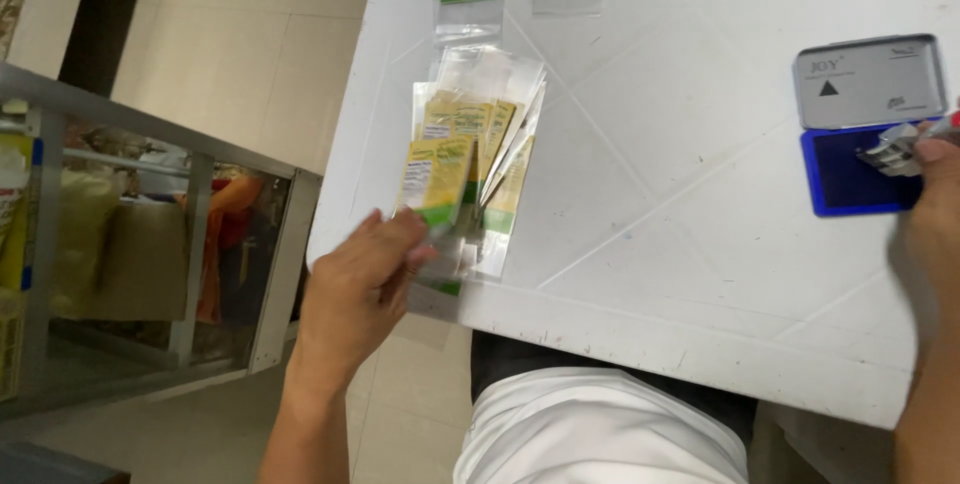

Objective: Stamping labels onto plastic packaging bags using a manual stamp and ink pad

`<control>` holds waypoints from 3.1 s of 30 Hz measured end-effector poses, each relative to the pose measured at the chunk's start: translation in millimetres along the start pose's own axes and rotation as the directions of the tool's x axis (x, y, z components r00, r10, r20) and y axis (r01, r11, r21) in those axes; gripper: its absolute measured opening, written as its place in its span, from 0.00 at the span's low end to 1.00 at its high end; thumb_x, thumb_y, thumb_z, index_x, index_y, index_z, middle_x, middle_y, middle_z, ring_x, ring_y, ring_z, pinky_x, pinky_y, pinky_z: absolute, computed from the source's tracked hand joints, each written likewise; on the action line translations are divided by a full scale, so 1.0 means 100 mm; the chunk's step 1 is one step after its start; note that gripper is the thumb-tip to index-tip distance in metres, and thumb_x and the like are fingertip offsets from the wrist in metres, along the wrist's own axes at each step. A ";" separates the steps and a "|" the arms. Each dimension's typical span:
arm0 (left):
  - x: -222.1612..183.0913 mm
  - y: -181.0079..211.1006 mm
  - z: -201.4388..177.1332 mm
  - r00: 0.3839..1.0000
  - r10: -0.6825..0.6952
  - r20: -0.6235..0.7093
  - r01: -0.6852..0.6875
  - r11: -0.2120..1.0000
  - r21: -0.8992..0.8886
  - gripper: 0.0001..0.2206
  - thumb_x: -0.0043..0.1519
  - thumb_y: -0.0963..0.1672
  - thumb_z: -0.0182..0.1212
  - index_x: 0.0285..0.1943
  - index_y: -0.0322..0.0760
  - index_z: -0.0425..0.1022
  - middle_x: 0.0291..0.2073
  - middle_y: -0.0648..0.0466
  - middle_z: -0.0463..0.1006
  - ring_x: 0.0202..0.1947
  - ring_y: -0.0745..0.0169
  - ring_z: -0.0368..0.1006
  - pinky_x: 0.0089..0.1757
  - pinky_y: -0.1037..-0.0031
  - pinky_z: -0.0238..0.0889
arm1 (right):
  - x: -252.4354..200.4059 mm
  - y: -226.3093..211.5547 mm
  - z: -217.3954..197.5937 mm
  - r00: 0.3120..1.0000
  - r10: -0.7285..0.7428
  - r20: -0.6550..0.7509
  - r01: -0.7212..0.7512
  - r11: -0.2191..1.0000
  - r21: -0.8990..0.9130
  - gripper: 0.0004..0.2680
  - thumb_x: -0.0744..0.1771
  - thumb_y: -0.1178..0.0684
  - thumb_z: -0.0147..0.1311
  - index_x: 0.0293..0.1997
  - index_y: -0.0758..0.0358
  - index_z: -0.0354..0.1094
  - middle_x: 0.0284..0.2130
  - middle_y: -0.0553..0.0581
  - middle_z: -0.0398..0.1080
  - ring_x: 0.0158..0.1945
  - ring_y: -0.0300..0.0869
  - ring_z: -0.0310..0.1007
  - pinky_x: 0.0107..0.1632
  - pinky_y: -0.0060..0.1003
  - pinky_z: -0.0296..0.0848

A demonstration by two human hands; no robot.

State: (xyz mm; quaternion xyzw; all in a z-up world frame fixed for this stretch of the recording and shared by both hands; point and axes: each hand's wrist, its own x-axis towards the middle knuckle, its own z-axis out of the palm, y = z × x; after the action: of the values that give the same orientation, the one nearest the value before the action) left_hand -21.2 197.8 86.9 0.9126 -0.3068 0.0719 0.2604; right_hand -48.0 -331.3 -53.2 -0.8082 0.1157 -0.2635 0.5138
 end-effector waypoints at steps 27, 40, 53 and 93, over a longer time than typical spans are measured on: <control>0.93 0.97 2.11 0.952 0.302 0.040 -0.304 0.951 0.058 0.18 0.67 0.37 0.47 0.67 0.25 0.68 0.65 0.35 0.71 0.70 0.26 0.61 0.68 0.43 0.53 | 0.11 -1.23 0.26 0.920 -0.336 0.200 0.375 0.903 -0.211 0.11 0.75 0.74 0.53 0.66 0.84 0.66 0.53 0.78 0.73 0.55 0.59 0.75 0.64 0.49 0.74; 0.90 1.03 2.12 0.959 0.225 -0.172 -0.223 0.974 0.033 0.12 0.62 0.37 0.61 0.54 0.23 0.78 0.50 0.32 0.81 0.60 0.35 0.74 0.59 0.52 0.67 | 0.22 -1.35 1.16 0.807 -0.454 0.377 0.486 0.874 0.010 0.11 0.68 0.66 0.59 0.56 0.69 0.75 0.40 0.64 0.77 0.46 0.56 0.79 0.52 0.48 0.75; 0.93 1.05 2.11 0.970 0.197 -0.142 -0.193 0.980 0.046 0.13 0.61 0.37 0.59 0.55 0.24 0.78 0.51 0.33 0.81 0.61 0.38 0.73 0.61 0.54 0.65 | 0.18 -1.36 1.31 0.783 -0.487 0.387 0.518 0.855 0.028 0.08 0.70 0.65 0.56 0.55 0.71 0.75 0.39 0.65 0.77 0.46 0.58 0.78 0.53 0.50 0.76; 2.23 0.51 0.88 0.763 0.138 -0.632 -0.071 0.989 0.130 0.14 0.68 0.37 0.61 0.62 0.39 0.77 0.37 0.56 0.75 0.33 0.64 0.68 0.31 0.71 0.63 | 0.39 -1.17 0.41 0.964 -0.059 -0.259 0.144 0.935 0.325 0.11 0.77 0.63 0.53 0.69 0.69 0.58 0.54 0.69 0.70 0.59 0.49 0.75 0.70 0.39 0.76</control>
State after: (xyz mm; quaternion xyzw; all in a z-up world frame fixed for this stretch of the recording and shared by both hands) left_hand 124.8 0.5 98.5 0.8269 -0.2463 0.4072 0.2996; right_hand -2.9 -265.6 49.2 -0.6732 0.0886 -0.4037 0.6132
